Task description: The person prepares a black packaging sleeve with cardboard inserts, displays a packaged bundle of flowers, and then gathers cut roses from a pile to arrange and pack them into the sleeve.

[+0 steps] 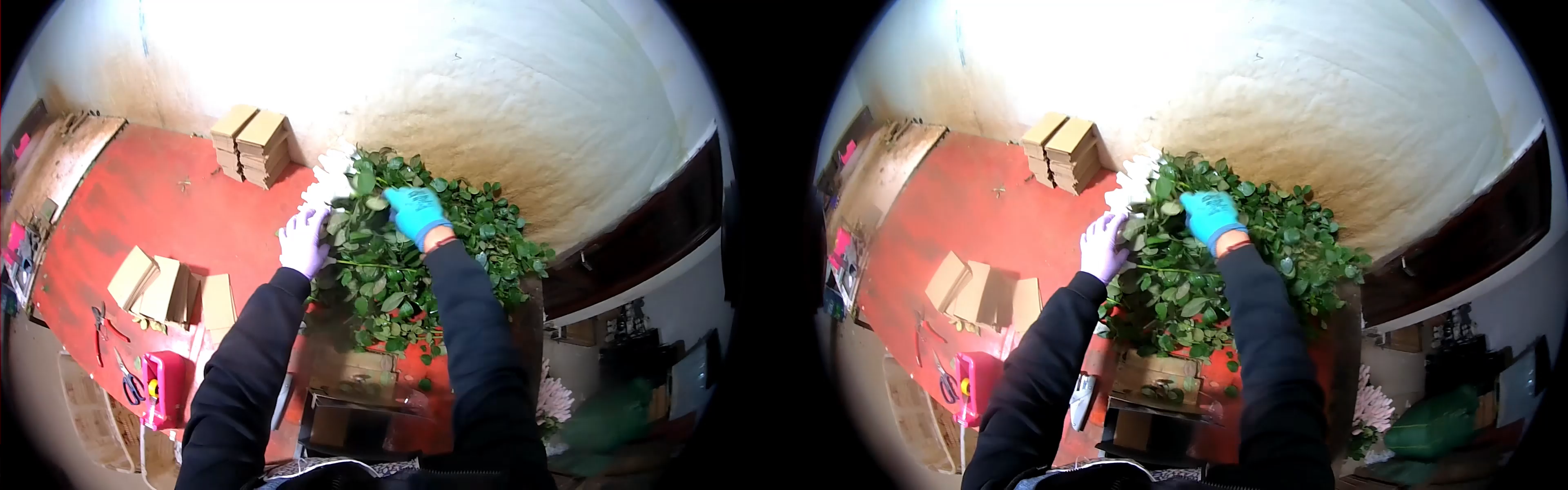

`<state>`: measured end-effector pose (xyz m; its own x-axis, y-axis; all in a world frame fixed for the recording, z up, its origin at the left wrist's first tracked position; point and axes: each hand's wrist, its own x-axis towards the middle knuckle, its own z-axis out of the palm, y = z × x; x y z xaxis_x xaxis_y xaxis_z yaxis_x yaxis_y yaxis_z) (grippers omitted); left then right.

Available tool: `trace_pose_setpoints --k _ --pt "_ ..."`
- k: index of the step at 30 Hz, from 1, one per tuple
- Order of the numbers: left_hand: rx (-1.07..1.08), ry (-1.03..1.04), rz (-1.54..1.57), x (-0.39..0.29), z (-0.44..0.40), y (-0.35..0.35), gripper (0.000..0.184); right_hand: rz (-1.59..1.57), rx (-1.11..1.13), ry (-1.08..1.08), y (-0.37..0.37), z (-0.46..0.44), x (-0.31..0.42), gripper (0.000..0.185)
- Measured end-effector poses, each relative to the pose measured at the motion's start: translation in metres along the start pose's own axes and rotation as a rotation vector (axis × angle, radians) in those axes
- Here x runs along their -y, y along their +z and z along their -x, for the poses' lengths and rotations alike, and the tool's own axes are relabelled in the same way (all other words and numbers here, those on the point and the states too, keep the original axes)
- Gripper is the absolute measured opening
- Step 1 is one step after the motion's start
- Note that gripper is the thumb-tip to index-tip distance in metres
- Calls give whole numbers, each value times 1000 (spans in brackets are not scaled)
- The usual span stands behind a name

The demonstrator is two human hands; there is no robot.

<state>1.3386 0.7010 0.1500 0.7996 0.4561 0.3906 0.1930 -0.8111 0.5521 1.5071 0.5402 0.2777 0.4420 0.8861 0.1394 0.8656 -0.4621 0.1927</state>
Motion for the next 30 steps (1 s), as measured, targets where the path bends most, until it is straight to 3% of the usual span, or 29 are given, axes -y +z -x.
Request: trace_pose_setpoints --k 3,5,7,8,10,11,12,13,15,16,17,19,20,21,23,25,26,27,29,30 --pt "-66 11 -88 -2 2 1 78 -60 -321 106 -60 28 -8 32" --pt "-28 10 -69 -4 0 0 80 -347 -704 49 -71 43 -31 40" --pt "-39 10 -79 -4 -1 0 79 -721 -462 223 -65 52 -55 44" --pt "-37 15 -63 -5 -1 -1 77 -596 -184 294 -58 48 -59 40" --pt "-60 56 -74 1 1 4 73 -390 -40 296 -42 49 -62 33" --pt "-95 88 -82 4 1 7 68 -306 -172 227 -41 48 -56 31" --pt "-141 14 -80 3 -4 15 58 -545 -200 263 -52 52 -49 30" --pt "-139 19 -99 7 -1 20 54 -546 -194 259 -47 49 -48 30" --pt "-109 16 -77 -1 -1 11 56 -240 -176 230 -38 42 -44 30" --pt "-100 15 -90 -1 -1 11 57 65 139 83 -36 44 -45 28" --pt "-91 8 -102 0 -1 12 59 -427 -63 207 -32 50 -33 27" --pt "-61 -1 -128 4 -3 16 63 -623 168 30 -17 53 -16 27" --pt "-52 -9 -130 -3 0 7 64 -499 264 -66 -27 58 2 24" --pt "-36 -10 -118 0 -1 8 66 -535 327 -100 -17 64 9 36" --pt "-32 -17 -109 0 -2 10 70 -77 104 -273 18 77 20 53" --pt "3 -21 -131 0 -2 9 71 -3 138 -149 26 85 38 61" --pt "3 -19 -131 -2 0 6 71 -18 322 -90 23 79 42 60" --pt "-5 -5 -112 -4 1 2 72 -16 318 -90 15 75 39 60" --pt "-20 3 -95 1 -1 3 73 -45 312 -62 -5 72 30 53" --pt "-38 14 -77 10 -3 10 78 -102 176 27 -20 71 24 36"
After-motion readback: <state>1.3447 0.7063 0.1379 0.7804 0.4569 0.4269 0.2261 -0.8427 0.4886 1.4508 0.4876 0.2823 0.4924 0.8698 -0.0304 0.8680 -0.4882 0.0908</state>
